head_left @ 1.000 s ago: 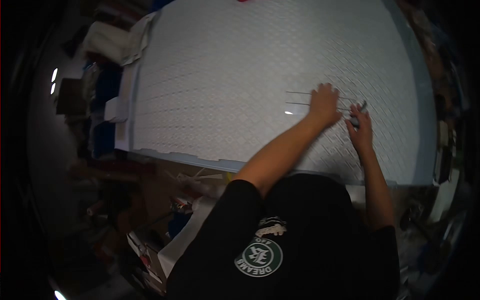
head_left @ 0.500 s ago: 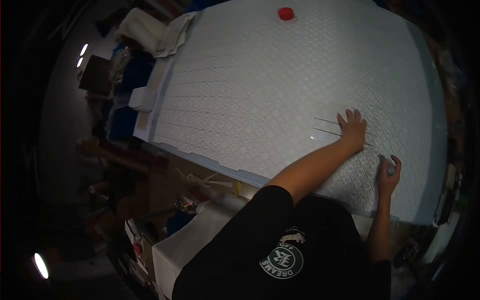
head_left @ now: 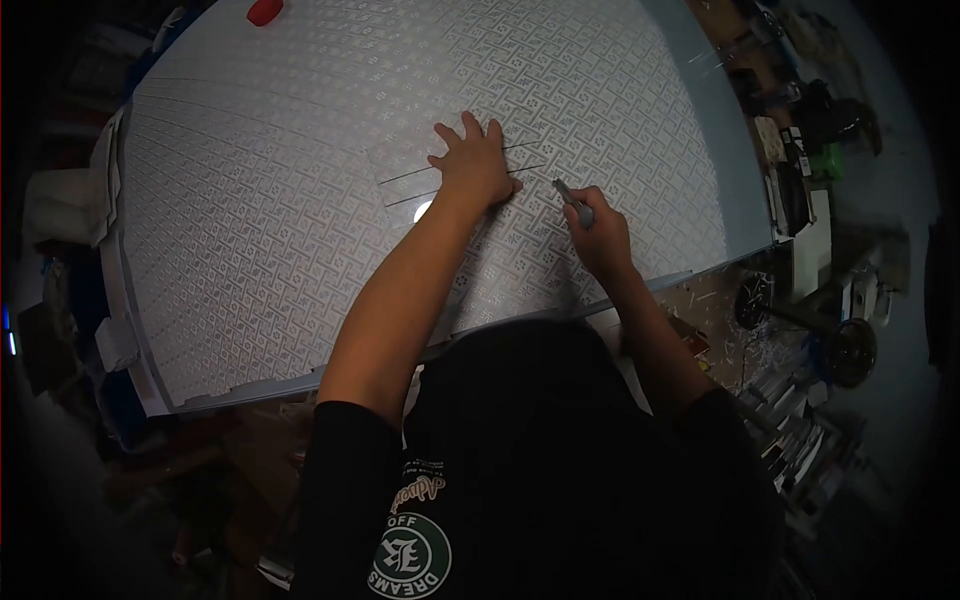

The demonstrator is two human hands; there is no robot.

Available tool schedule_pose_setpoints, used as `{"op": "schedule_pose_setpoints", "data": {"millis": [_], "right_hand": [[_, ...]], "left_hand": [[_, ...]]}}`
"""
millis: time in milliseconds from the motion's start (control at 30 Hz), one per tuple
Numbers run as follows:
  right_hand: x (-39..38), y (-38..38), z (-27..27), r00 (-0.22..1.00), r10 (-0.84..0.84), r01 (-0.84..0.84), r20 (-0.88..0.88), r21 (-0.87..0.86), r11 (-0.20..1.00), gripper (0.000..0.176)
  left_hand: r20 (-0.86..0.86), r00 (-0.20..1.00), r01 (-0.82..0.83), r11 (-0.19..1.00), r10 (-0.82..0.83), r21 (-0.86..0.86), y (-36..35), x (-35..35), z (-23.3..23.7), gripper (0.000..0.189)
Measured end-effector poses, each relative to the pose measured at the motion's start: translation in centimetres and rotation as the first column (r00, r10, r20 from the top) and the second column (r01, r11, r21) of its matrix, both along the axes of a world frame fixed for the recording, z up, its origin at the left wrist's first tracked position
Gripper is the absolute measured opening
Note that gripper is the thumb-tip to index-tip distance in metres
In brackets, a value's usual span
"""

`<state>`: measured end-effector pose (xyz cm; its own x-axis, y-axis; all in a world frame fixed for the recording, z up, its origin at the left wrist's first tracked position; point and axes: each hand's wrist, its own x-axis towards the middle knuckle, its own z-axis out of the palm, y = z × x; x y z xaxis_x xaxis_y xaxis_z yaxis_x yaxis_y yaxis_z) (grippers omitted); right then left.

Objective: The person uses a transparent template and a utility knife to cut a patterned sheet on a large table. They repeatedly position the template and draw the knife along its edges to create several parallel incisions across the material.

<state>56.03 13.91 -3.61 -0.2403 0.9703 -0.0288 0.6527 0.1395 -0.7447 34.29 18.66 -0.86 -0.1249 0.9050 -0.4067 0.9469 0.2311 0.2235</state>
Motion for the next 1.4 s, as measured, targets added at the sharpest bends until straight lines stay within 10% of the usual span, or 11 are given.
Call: {"op": "schedule_pose_setpoints", "data": {"millis": [1400], "right_hand": [[-1.2, 1.0, 0.5, 0.991, 0.102, -0.103, 0.084, 0.005, 0.995, 0.017]], "left_hand": [[-0.022, 1.0, 0.022, 0.999, -0.023, -0.038, 0.8, 0.0, 0.1, 0.111]]}}
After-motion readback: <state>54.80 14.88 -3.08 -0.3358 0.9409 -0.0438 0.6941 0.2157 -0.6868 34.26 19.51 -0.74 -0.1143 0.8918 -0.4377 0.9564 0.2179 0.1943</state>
